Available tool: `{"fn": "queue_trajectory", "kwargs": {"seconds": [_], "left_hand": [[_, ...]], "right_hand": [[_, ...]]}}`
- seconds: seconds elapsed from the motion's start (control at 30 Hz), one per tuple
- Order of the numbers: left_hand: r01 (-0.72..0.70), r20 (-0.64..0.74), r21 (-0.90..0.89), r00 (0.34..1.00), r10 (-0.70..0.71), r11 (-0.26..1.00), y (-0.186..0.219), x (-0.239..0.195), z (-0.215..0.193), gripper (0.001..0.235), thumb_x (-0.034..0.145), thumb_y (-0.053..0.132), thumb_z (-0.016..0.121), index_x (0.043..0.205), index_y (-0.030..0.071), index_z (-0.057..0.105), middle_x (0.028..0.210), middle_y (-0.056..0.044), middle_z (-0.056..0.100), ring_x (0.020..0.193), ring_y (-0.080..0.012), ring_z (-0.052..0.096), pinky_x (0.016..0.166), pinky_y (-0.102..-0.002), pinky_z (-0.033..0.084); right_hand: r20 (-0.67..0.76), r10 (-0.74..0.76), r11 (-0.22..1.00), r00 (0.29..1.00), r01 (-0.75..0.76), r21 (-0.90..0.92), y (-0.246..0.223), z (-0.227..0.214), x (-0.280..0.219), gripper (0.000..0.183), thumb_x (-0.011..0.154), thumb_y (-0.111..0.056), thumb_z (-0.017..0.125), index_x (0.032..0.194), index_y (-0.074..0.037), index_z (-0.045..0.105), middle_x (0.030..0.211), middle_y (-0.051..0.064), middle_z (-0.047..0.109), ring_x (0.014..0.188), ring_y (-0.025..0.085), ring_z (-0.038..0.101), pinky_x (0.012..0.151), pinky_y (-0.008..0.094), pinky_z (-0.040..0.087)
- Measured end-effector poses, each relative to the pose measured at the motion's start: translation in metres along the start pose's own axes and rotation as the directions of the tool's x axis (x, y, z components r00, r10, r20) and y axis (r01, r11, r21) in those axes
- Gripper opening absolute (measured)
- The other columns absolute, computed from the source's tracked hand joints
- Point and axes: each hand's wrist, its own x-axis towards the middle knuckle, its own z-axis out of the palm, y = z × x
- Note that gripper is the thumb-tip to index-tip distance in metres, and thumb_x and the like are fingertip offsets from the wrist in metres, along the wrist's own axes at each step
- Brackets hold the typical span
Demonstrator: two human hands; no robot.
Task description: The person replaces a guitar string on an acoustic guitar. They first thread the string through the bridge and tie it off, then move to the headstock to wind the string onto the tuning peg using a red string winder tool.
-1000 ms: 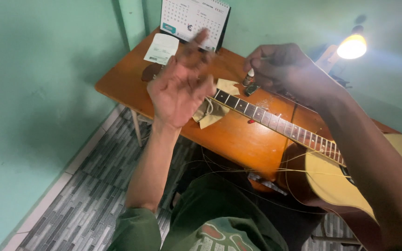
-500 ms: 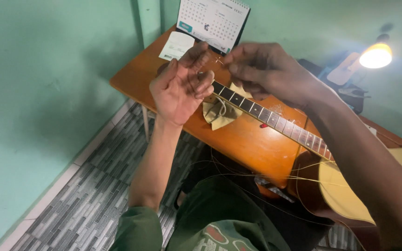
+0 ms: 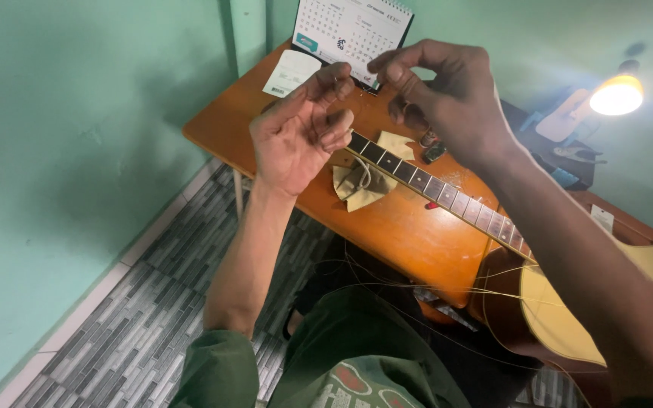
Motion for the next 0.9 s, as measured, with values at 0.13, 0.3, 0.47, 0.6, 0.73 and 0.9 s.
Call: {"fn": "queue_trajectory", "kwargs": {"seconds": [0.13, 0.3, 0.47, 0.6, 0.73, 0.9], "left_hand": [[0.001, 0.069, -0.040, 0.998, 0.002, 0.999, -0.001, -0.001, -0.004, 0.047, 0.102, 0.030, 0.062, 0.140, 0.002, 0.057, 0.123, -0.005, 0.061, 0.070, -0.0130, 0.039, 0.065, -0.025, 0.031], [0.027, 0.091, -0.095, 0.996, -0.018, 0.995, -0.003, 0.000, -0.008, 0.046, 0.100, 0.028, 0.061, 0.137, 0.000, 0.055, 0.110, -0.002, 0.055, 0.059, -0.0084, 0.030, 0.057, -0.024, 0.028], [-0.037, 0.015, -0.153, 0.999, 0.040, 0.988, 0.038, -0.008, -0.007, 0.057, 0.106, 0.016, 0.048, 0.160, 0.004, 0.038, 0.070, 0.007, 0.038, 0.050, -0.0061, 0.023, 0.043, -0.024, 0.020], [0.058, -0.040, 0.015, 0.998, -0.057, 0.998, 0.064, -0.019, 0.003, 0.073, 0.097, 0.019, 0.051, 0.165, 0.010, 0.028, 0.078, 0.004, 0.043, 0.048, -0.0068, 0.026, 0.052, -0.023, 0.028], [0.128, -0.058, 0.214, 0.991, -0.118, 0.968, 0.080, -0.015, -0.014, 0.049, 0.110, 0.038, 0.051, 0.147, 0.005, 0.053, 0.062, 0.008, 0.026, 0.046, -0.0023, 0.022, 0.042, -0.016, 0.024], [0.364, -0.053, 0.253, 0.930, -0.363, 0.896, 0.107, -0.003, -0.050, 0.046, 0.111, 0.028, 0.052, 0.154, 0.012, 0.047, 0.058, 0.010, 0.025, 0.043, 0.0011, 0.019, 0.046, -0.015, 0.024]], "right_hand": [[0.014, -0.075, 0.990, 0.997, 0.072, 0.117, 0.012, -0.002, -0.002, 0.015, 0.107, -0.009, 0.061, 0.096, 0.000, 0.062, 0.121, 0.015, 0.063, 0.058, 0.013, 0.057, 0.043, 0.021, 0.040], [-0.151, 0.024, 0.995, 0.988, -0.038, -0.087, 0.019, -0.004, 0.003, 0.014, 0.107, -0.006, 0.069, 0.095, -0.004, 0.062, 0.095, 0.005, 0.068, 0.048, 0.011, 0.052, 0.043, 0.024, 0.041], [-0.090, -0.314, 0.929, 0.945, 0.285, -0.237, 0.032, -0.026, 0.013, 0.005, 0.113, -0.001, 0.073, 0.113, 0.000, 0.067, 0.104, 0.011, 0.062, 0.098, 0.017, 0.055, 0.071, 0.025, 0.052], [-0.051, -0.161, 0.965, 0.986, 0.147, -0.219, 0.011, -0.024, 0.011, 0.025, 0.111, -0.021, 0.070, 0.128, -0.006, 0.062, 0.099, 0.008, 0.062, 0.063, 0.011, 0.047, 0.049, 0.024, 0.043], [0.171, 0.050, 0.941, 0.984, 0.011, -0.339, 0.007, -0.022, 0.015, 0.017, 0.105, -0.014, 0.067, 0.115, -0.001, 0.072, 0.091, 0.009, 0.073, 0.080, 0.016, 0.067, 0.070, 0.031, 0.054], [0.168, 0.266, 0.960, 0.949, -0.244, -0.137, 0.012, -0.023, 0.020, 0.012, 0.106, -0.009, 0.063, 0.105, -0.006, 0.074, 0.070, 0.004, 0.059, 0.054, 0.012, 0.037, 0.051, 0.027, 0.031]]}}
